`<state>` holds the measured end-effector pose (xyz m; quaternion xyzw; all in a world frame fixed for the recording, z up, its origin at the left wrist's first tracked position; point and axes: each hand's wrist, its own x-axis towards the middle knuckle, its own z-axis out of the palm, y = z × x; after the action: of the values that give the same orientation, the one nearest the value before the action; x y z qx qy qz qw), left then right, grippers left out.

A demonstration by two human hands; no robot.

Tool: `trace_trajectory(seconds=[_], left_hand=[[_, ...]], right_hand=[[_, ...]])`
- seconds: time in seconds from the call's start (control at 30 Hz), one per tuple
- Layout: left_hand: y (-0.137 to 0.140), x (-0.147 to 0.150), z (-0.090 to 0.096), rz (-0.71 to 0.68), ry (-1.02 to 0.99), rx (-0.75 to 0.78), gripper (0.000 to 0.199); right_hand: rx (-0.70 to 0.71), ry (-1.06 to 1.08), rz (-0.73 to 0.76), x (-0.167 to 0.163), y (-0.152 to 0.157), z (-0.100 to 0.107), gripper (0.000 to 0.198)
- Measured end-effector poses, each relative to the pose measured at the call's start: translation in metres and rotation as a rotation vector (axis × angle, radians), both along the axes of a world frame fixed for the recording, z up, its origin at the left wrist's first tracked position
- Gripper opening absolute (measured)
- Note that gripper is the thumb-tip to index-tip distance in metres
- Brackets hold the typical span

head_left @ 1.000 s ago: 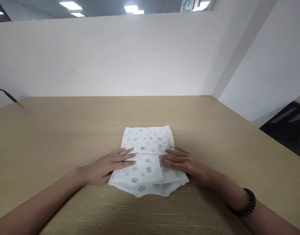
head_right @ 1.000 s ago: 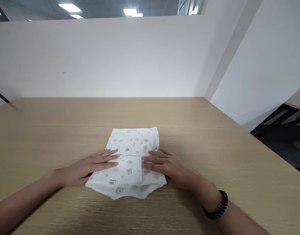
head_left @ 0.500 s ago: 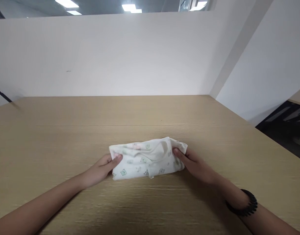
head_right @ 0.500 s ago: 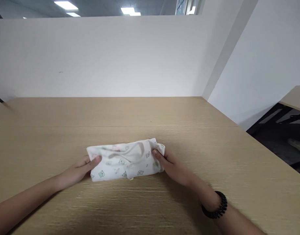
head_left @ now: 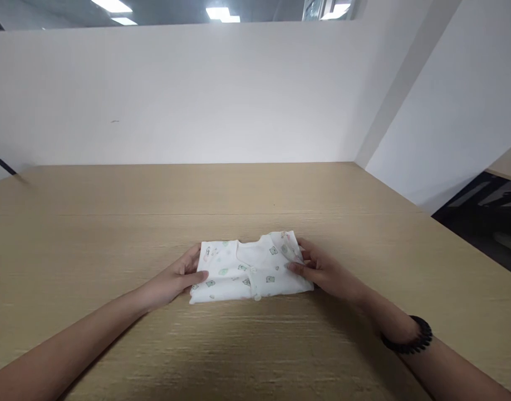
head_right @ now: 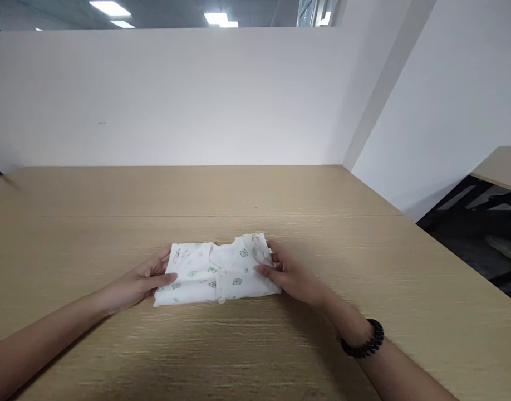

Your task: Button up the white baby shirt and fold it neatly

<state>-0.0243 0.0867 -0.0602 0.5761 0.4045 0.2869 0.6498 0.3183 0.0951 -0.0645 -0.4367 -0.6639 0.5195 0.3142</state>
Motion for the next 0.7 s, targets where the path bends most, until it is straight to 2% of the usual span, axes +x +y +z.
trace_trajectory(seconds=[0.1,0.17,0.27,0.33,0.43,0.53,0.6,0.7], left_hand=[[0.0,0.001,0.001,0.025,-0.023,0.029,0.09],[-0.001,0.002,0.002,0.046,-0.003,0.062,0.091],[-0.001,0.002,0.005,0.052,0.13,0.058,0.068],[-0.001,0.002,0.008,0.058,0.211,-0.001,0.057],[-0.002,0.003,0.01,0.098,0.178,-0.014,0.057],[-0.002,0.005,0.008,0.128,0.126,0.023,0.06],[-0.001,0.006,0.004,0.15,0.21,0.112,0.058],[0.003,0.008,-0.002,0.189,0.476,0.418,0.05]], right_hand=[[-0.092,0.13,-0.036,-0.007,0.001,-0.003,0.064],[-0.065,0.124,-0.122,-0.01,0.001,-0.007,0.07],[0.062,0.02,-0.194,-0.012,0.0,-0.012,0.073],[0.157,-0.113,-0.213,-0.012,-0.001,-0.015,0.065],[0.288,-0.284,-0.225,-0.012,-0.001,-0.019,0.045],[0.382,-0.352,-0.228,-0.011,0.001,-0.022,0.041],[0.389,-0.391,-0.215,-0.011,0.002,-0.022,0.046],[0.379,-0.443,-0.183,-0.01,0.004,-0.021,0.052]])
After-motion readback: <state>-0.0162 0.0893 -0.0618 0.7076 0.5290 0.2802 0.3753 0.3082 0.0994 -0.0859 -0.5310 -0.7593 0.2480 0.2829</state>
